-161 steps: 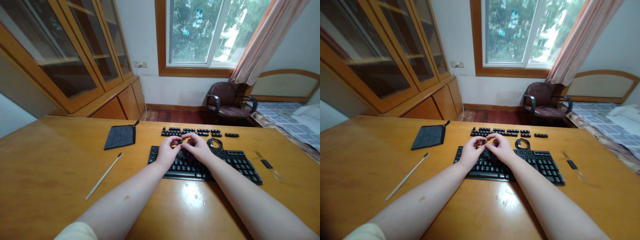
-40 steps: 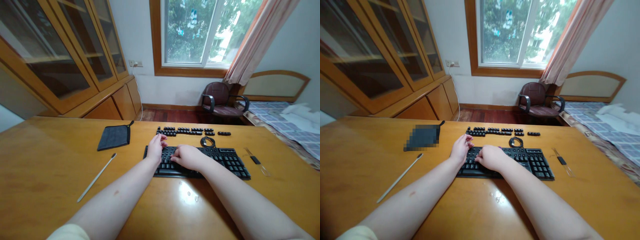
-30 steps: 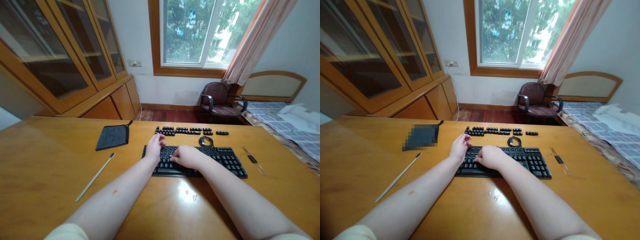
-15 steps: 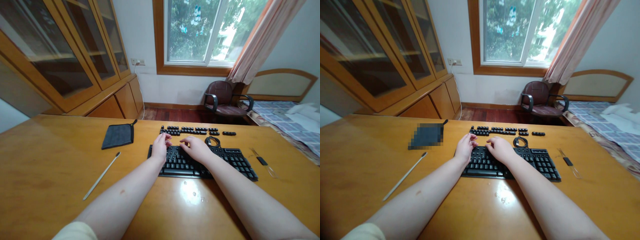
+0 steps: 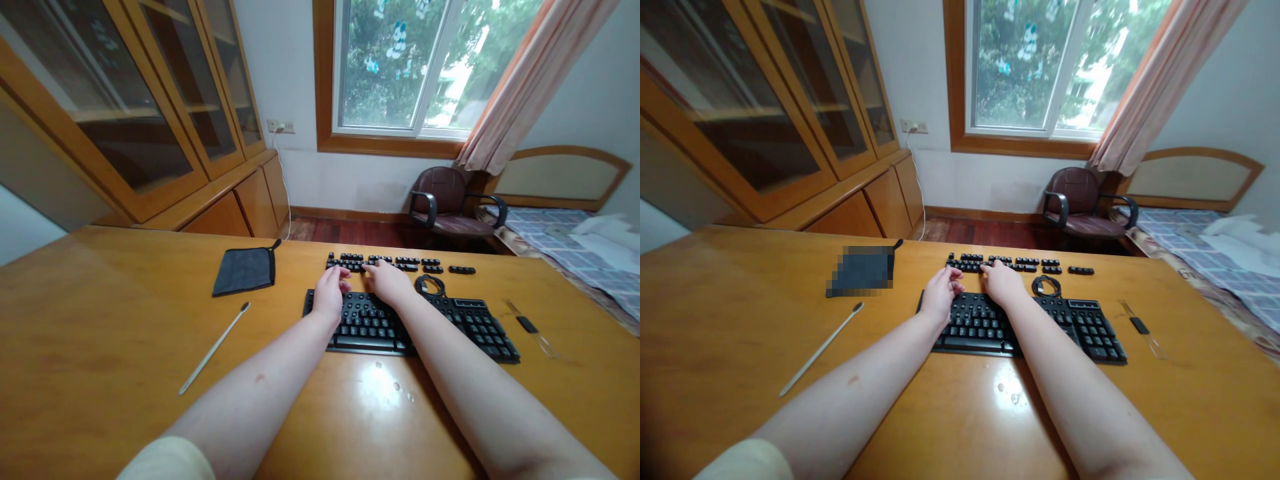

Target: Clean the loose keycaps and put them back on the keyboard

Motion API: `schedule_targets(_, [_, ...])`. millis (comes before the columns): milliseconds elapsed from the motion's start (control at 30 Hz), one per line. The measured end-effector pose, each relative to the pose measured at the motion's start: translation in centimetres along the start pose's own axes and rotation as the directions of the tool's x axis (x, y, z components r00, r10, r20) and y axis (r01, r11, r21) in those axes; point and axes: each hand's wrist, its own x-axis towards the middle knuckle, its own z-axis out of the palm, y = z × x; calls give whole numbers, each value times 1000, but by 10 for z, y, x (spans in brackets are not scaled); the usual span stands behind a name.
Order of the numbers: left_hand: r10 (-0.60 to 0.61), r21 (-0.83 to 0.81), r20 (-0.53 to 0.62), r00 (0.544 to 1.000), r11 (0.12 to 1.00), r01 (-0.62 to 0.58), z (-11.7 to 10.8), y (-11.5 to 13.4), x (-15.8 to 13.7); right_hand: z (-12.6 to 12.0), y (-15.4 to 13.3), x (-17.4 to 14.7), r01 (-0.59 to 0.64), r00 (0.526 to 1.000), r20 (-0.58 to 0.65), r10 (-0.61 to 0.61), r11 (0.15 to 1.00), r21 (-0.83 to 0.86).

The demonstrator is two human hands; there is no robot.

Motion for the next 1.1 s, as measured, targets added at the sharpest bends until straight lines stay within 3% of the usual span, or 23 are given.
schedule_targets(333, [-14, 34, 12, 1000, 999, 14, 2, 4, -3, 0, -1, -6, 57, 998, -27, -55, 995, 84])
schedule_targets(567, [33, 180, 120, 992, 982, -54, 1, -1, -1, 1, 0, -9, 144, 989, -37, -140, 975, 168])
schedule_targets(667, [50, 249, 176, 983, 964, -93, 1, -4, -1, 0, -1, -20, 123, 986, -143, -86, 954, 274])
schedule_targets(800, [65, 324, 316, 947, 930, -172, 1, -6, -4, 3, -5, -42, 99, 926, -369, 76, 896, 433])
schedule_targets(933, [82, 377, 385, 919, 895, -238, 1, -5, -8, 8, -9, -50, 225, 894, -447, -3, 868, 443])
schedule_targets(1100, [50, 286, 322, 946, 947, -147, 1, -2, -5, 7, -11, -45, 338, 882, -461, -100, 816, 469])
